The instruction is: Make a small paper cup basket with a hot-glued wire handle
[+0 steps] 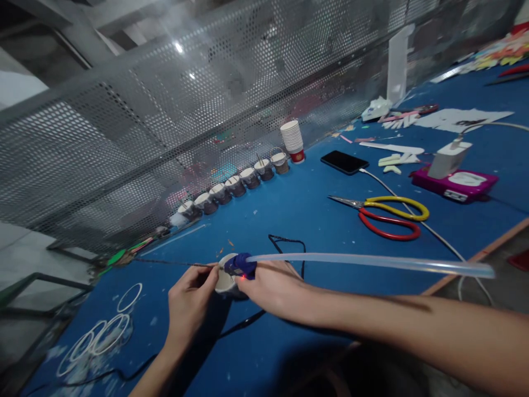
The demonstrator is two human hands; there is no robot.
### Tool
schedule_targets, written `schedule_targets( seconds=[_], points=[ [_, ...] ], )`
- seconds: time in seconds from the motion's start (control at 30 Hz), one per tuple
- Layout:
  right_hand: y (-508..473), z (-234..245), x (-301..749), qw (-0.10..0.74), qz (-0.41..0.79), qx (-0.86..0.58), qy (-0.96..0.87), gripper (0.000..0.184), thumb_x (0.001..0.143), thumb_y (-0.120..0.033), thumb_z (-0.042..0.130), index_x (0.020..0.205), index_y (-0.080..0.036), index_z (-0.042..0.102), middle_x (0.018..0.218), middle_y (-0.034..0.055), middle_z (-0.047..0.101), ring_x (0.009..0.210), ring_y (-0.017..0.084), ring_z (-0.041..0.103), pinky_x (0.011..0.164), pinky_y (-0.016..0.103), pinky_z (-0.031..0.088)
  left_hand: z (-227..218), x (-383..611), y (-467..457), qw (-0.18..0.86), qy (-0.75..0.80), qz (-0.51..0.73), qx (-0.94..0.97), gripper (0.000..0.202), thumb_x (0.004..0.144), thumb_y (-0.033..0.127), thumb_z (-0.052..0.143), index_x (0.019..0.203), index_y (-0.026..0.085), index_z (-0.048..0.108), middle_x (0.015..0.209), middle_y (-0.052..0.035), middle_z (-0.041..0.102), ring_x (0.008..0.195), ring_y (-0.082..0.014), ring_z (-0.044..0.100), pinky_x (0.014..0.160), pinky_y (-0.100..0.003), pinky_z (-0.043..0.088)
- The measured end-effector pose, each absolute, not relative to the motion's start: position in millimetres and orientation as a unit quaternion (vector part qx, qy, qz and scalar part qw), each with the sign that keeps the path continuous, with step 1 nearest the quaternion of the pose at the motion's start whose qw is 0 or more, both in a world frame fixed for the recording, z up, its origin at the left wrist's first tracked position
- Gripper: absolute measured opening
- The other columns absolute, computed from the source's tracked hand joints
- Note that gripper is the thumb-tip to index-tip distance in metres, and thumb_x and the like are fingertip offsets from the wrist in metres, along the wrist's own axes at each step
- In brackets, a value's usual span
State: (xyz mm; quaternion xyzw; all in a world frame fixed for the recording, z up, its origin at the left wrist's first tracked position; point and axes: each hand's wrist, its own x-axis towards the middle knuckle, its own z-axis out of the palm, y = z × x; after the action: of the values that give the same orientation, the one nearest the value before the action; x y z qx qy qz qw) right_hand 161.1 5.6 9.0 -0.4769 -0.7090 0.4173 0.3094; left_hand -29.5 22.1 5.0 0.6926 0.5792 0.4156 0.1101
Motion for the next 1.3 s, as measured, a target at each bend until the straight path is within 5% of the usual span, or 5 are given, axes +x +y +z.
schedule_targets(
  seconds=[1.3],
  points=[
    [12.6,6.9,155.4,0.321,0.397,-0.475,-0.716,0.024,0.081,-0.032,0.045,0.084,-0.020,0.066,0.075,0.0022,0.066,0.069,0.018,0.058,0.064,0.025,0.042,6.2,-30.7,21.5,0.102,0.580,0.406,0.699,0.018,0.076,0.032,0.059,0.066,0.018,0.064,0.067,-0.0019,0.066,0.061,-0.0144,0.057,0.057,-0.023,0.044]
  ],
)
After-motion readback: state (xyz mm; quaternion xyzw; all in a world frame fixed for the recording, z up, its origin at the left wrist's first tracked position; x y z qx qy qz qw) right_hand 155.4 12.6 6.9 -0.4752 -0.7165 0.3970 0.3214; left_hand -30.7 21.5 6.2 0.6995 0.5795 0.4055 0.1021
